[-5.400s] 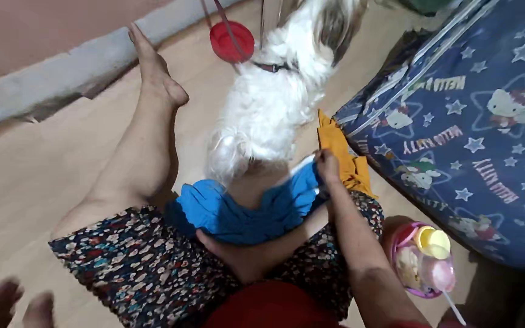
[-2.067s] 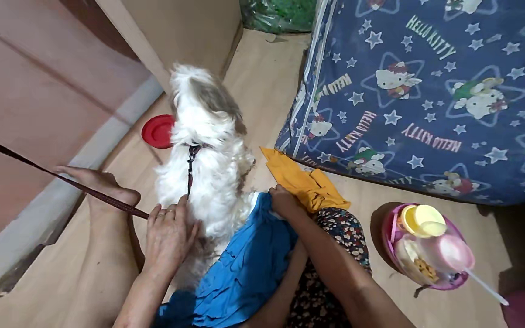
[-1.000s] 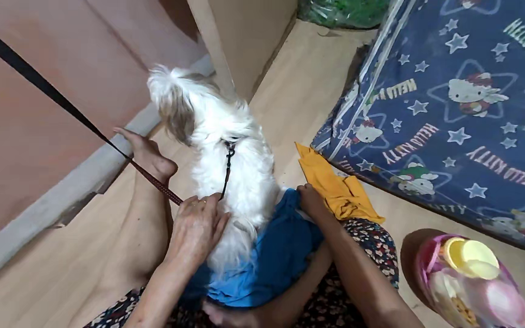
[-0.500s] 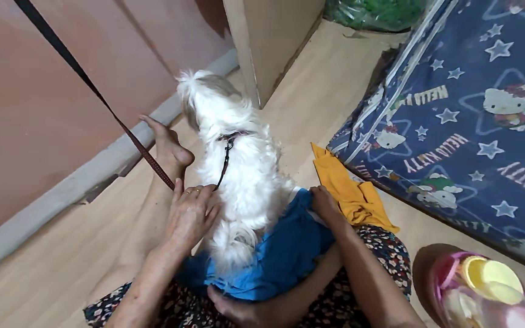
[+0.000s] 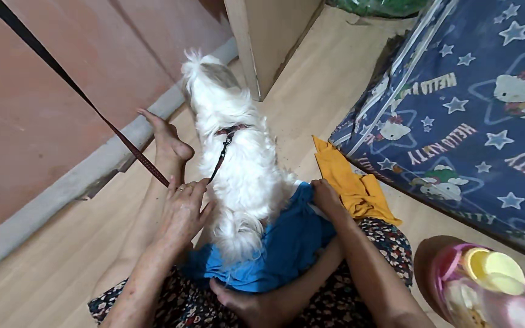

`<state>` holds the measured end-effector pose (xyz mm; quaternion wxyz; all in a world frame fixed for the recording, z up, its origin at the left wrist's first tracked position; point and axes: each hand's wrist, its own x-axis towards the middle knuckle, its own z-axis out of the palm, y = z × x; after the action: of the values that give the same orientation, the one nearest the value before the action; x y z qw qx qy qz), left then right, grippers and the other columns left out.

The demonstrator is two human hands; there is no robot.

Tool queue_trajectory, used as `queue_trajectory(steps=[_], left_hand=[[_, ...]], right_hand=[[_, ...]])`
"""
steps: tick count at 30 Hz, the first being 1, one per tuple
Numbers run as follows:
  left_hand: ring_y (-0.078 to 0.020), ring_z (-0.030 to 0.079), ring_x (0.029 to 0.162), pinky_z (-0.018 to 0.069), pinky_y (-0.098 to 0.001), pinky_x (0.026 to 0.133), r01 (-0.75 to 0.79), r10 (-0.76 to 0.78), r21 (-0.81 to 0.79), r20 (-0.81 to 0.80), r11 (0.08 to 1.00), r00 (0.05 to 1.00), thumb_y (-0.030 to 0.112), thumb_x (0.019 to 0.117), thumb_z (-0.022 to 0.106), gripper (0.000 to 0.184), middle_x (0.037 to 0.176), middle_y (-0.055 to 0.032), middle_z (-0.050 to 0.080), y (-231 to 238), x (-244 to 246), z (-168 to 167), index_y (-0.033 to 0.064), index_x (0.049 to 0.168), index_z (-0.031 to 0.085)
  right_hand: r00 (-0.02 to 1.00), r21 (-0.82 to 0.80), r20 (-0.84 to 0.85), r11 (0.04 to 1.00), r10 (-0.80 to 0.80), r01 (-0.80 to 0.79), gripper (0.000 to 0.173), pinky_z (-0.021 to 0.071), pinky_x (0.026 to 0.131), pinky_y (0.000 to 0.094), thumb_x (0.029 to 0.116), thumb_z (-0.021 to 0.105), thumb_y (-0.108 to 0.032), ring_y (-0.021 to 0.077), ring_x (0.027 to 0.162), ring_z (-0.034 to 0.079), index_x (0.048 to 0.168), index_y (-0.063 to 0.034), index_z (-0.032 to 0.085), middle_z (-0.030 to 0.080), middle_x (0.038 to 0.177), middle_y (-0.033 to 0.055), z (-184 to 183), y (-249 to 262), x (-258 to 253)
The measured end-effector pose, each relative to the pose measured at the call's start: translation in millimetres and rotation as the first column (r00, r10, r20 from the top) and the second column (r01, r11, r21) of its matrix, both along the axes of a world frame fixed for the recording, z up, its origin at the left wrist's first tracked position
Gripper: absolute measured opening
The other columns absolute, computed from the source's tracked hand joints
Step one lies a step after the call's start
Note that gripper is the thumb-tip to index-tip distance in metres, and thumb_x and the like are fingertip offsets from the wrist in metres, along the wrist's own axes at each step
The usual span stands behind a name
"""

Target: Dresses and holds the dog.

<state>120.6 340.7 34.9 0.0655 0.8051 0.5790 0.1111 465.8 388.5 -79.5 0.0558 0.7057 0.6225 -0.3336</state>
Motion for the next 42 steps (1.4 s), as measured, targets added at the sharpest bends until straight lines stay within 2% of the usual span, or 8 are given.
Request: queue_trajectory(steps=[8, 13, 18, 24, 28, 33, 37, 42], left_hand=[[-0.0518, 0.066, 0.106, 0.0269, -0.0745, 0.111, 0.028, -0.028, 0.022, -0.010, 0.999, 1.000, 0.019, 0.0932, 0.069, 0.046, 0.108, -0.0301, 0.070, -5, 4, -6, -0.0121, 0.127, 0.062], [-0.0566, 0.064, 0.108, 0.0262, -0.0748, 0.112, 0.046, -0.045, 0.022, -0.037, 0.999, 0.998, 0.027, 0.0957, 0.065, 0.054, 0.111, -0.0343, 0.067, -6, 8, -3, -0.0139, 0.130, 0.057], [-0.0605, 0.060, 0.112, 0.0208, -0.0745, 0.114, 0.056, -0.054, 0.041, -0.057, 0.998, 0.997, 0.035, 0.0962, 0.058, 0.063, 0.116, -0.0378, 0.064, -6, 11, -9, -0.0153, 0.133, 0.054], [-0.0646, 0.056, 0.115, 0.0207, -0.0748, 0.114, 0.041, -0.039, 0.038, -0.071, 0.998, 0.997, 0.046, 0.0965, 0.052, 0.074, 0.120, -0.0420, 0.061, -8, 2, -13, -0.0160, 0.137, 0.051], [-0.0648, 0.055, 0.116, 0.0214, -0.0741, 0.113, 0.019, -0.015, 0.064, -0.068, 0.998, 0.998, 0.039, 0.0954, 0.051, 0.071, 0.121, -0.0435, 0.059, -7, 0, -18, -0.0158, 0.140, 0.047], [-0.0648, 0.049, 0.124, 0.0200, -0.0685, 0.118, -0.028, 0.027, -0.007, -0.081, 1.000, 0.996, -0.003, 0.0847, 0.061, 0.061, 0.126, -0.0455, 0.055, -11, 13, -3, -0.0163, 0.142, 0.044], [-0.0619, 0.052, 0.125, 0.0241, -0.0644, 0.119, -0.133, 0.131, -0.013, -0.077, 0.991, 0.988, -0.005, 0.0989, 0.046, 0.042, 0.126, -0.0430, 0.058, -9, 10, 1, -0.0164, 0.139, 0.047], [-0.0564, 0.053, 0.127, 0.0257, -0.0617, 0.119, -0.183, 0.178, -0.067, -0.067, 0.981, 0.982, -0.007, 0.0935, 0.057, 0.051, 0.129, -0.0403, 0.058, -3, 8, 6, -0.0159, 0.142, 0.044]], right_hand=[[1.000, -0.005, -0.025, 1.000, -0.013, 0.013, 0.034, 0.0468, 0.104, 0.0556, 0.1036, 0.049, -0.004, 0.0439, 0.128, 0.055, 0.135, 0.0026, 0.059, 0.053, 0.138, 0.0295, 4, -3, 0], [0.993, 0.215, -0.108, 0.974, -0.043, 0.065, 0.027, 0.0510, 0.095, 0.0613, 0.0979, 0.060, -0.002, 0.0486, 0.116, 0.062, 0.123, 0.0063, 0.066, 0.060, 0.128, 0.0324, -15, -13, 4], [0.991, 0.170, -0.132, 0.985, -0.017, 0.039, 0.029, 0.0503, 0.096, 0.0602, 0.1031, 0.052, -0.006, 0.0453, 0.120, 0.061, 0.128, 0.0026, 0.063, 0.059, 0.132, 0.0290, -6, -8, 17], [0.825, 0.342, -0.215, 0.751, -0.522, 0.565, 0.040, 0.0462, 0.101, 0.0643, 0.1099, 0.046, -0.023, 0.0475, 0.118, 0.062, 0.128, 0.0096, 0.061, 0.064, 0.123, 0.0327, 58, -43, 126], [0.714, 0.260, -0.062, 0.680, -0.697, 0.686, 0.050, 0.0436, 0.096, 0.0721, 0.1099, 0.044, -0.034, 0.0548, 0.117, 0.060, 0.125, 0.0104, 0.062, 0.062, 0.122, 0.0374, 28, -74, 173], [0.796, -0.046, -0.111, 0.803, -0.595, 0.594, 0.040, 0.0410, 0.103, 0.0624, 0.1074, 0.055, -0.023, 0.0482, 0.122, 0.056, 0.126, 0.0126, 0.058, 0.057, 0.129, 0.0358, -18, -80, 182], [0.948, -0.141, -0.106, 0.949, -0.299, 0.284, 0.031, 0.0423, 0.103, 0.0619, 0.1048, 0.052, -0.006, 0.0468, 0.121, 0.059, 0.129, 0.0116, 0.058, 0.061, 0.126, 0.0343, -6, -52, 165], [0.959, -0.140, -0.176, 0.970, -0.222, 0.199, 0.036, 0.0453, 0.100, 0.0613, 0.1073, 0.051, -0.013, 0.0450, 0.116, 0.060, 0.136, 0.0082, 0.053, 0.060, 0.125, 0.0331, 14, -11, 103]])
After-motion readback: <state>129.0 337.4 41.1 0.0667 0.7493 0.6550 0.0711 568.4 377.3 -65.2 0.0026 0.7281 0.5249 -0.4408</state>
